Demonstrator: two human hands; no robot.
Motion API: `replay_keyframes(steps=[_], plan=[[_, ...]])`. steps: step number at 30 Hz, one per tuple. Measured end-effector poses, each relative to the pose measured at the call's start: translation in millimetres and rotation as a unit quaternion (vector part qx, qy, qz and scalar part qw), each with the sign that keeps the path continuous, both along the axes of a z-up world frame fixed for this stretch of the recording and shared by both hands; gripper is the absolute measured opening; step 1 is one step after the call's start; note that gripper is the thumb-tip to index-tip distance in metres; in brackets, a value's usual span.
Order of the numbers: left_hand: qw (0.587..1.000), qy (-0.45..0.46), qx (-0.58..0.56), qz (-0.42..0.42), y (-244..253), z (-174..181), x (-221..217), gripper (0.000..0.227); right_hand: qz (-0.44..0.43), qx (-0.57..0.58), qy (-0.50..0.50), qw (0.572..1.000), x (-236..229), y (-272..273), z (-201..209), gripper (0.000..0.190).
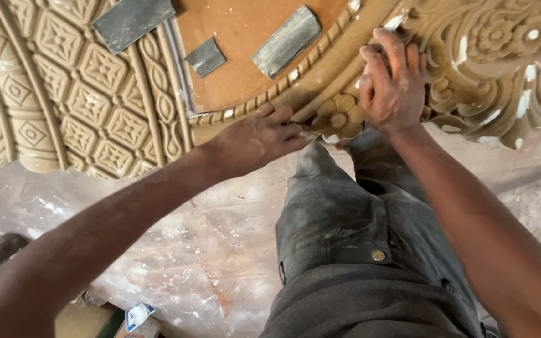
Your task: The person sands the intricate carvings of a large wooden headboard by hand using small pieces of sandpaper, moving across different sections of the ornate floral and geometric patterns.
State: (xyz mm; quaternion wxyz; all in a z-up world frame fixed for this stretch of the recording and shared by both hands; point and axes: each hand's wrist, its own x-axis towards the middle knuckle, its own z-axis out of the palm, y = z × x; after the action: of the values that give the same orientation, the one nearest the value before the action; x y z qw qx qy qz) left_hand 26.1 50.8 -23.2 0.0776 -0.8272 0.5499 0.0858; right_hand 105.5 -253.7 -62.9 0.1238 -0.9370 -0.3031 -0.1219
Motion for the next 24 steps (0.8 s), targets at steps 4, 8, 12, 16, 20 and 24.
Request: replay_keyframes(steps=[4, 8, 12, 16, 20, 24], plan=[[0.946, 0.211, -0.171, 0.176, -26.1, -13.9, 0.2, 0.035, 0.003, 0.021, 0.024, 0.999, -2.6, 3.4, 10.2, 0.028], [0.752, 0.266, -0.386, 0.463, -62.3, -17.0, -37.4, 0.034, -0.001, 0.012, 0.024, 1.0, -1.5, 2.8, 10.7, 0.027], [0.546, 0.281, -0.419, 0.669, -109.9, -7.4, -51.7, 0.038, -0.002, 0.006, 0.01, 1.0, 1.2, -1.8, 1.0, 0.026], [0.456, 0.202, -0.535, 0.682, -128.2, 14.0, -58.2, 0.027, -0.01, 0.02, 0.017, 1.0, 5.6, -7.1, -26.2, 0.022], [0.543, 0.12, -0.538, 0.633, -121.2, 14.8, -67.7, 0.027, 0.013, 0.015, -0.032, 0.999, 6.2, -10.0, -33.2, 0.023], [0.545, 0.146, -0.545, 0.619, -116.3, 15.3, -71.5, 0.033, 0.017, 0.029, -0.002, 0.999, -1.6, -1.1, -5.4, 0.027]])
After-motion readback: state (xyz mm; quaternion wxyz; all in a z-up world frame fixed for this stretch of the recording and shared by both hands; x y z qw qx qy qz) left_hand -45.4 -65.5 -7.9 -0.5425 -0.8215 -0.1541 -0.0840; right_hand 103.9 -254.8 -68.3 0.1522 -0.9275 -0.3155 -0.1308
